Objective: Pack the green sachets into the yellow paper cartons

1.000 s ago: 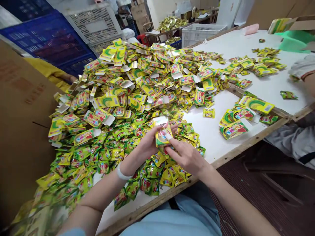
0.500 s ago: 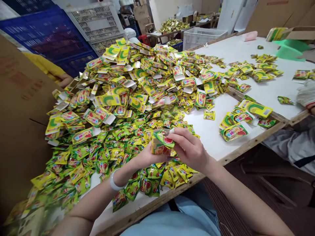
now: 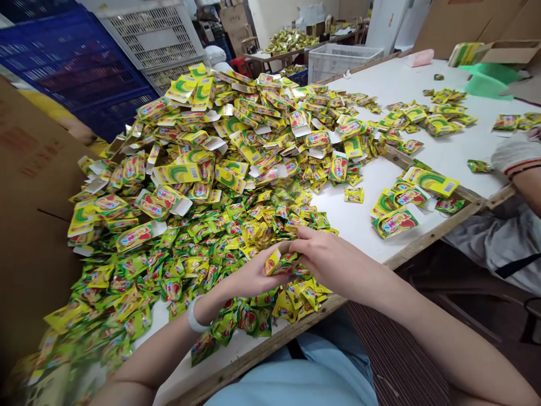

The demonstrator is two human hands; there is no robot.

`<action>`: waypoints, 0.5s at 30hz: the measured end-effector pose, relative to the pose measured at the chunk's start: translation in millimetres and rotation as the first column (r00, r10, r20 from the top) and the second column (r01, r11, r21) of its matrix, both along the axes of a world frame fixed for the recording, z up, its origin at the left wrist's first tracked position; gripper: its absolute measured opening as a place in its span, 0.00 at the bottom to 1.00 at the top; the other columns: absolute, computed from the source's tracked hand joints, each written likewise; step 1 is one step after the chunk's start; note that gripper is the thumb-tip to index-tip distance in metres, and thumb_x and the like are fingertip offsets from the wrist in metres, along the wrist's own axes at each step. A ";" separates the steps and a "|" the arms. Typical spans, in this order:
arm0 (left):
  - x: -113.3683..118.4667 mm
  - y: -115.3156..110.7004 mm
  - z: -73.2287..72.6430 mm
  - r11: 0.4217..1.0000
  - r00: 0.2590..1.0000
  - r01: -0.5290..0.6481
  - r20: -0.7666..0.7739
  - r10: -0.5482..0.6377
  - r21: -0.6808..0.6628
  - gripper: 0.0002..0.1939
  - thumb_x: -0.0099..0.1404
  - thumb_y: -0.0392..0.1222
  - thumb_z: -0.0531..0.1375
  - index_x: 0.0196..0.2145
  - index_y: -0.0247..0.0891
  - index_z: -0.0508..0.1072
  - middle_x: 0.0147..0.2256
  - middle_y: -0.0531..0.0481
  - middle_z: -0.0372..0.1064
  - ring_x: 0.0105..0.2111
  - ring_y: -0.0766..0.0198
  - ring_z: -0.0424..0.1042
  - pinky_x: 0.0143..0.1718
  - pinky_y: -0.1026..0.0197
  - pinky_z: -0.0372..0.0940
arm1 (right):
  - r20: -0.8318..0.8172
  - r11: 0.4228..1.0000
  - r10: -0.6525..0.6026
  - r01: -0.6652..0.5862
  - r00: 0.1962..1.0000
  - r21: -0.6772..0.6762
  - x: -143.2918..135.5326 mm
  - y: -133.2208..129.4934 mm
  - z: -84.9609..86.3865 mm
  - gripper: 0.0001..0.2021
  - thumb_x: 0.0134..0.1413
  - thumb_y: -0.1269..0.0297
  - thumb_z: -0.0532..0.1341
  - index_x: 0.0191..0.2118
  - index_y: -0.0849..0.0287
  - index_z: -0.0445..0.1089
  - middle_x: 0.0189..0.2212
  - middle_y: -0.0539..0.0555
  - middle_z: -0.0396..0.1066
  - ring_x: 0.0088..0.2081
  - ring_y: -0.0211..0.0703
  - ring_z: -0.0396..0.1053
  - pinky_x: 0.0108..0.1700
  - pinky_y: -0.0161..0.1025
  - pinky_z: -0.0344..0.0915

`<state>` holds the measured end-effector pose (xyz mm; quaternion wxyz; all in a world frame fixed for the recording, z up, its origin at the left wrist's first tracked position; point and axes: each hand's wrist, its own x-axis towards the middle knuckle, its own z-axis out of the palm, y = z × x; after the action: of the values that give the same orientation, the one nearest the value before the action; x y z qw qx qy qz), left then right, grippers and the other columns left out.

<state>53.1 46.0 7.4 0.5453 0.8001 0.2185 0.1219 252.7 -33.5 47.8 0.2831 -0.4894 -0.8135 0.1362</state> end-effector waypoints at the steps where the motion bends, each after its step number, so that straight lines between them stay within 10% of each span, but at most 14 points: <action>1: -0.8 0.4 0.6 1.000 1.000 0.004 -0.009 -0.004 0.011 0.25 0.63 0.45 0.64 0.56 0.38 0.68 0.49 0.43 0.72 0.47 0.54 0.72 0.52 0.53 0.66 | -0.023 1.000 -0.017 0.018 1.000 0.021 -0.7 -0.6 -3.7 0.14 0.58 0.80 0.56 0.43 0.58 0.73 0.33 0.54 0.71 0.31 0.40 0.72 0.31 0.34 0.67; 7: -3.0 -1.2 0.6 0.996 0.996 0.043 -0.083 -0.036 0.084 0.21 0.64 0.41 0.62 0.54 0.37 0.67 0.48 0.43 0.72 0.46 0.54 0.72 0.50 0.53 0.67 | -0.213 0.980 -0.022 0.063 0.977 0.188 -7.7 -6.8 -36.3 0.11 0.66 0.72 0.54 0.33 0.57 0.70 0.29 0.53 0.71 0.30 0.39 0.70 0.31 0.33 0.67; 15: -0.1 -6.4 -6.7 0.998 0.999 0.040 0.022 -0.039 -0.047 0.28 0.62 0.41 0.64 0.58 0.38 0.62 0.54 0.41 0.69 0.53 0.53 0.69 0.57 0.51 0.63 | -0.304 0.977 0.139 -0.180 0.943 -0.113 -0.6 -17.9 -30.4 0.09 0.67 0.69 0.56 0.46 0.57 0.74 0.42 0.57 0.76 0.44 0.43 0.75 0.45 0.38 0.72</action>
<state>53.0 39.7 0.6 0.5687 0.7897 0.1998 0.1145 252.2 -51.4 17.4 0.3540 -0.4147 -0.7878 0.2865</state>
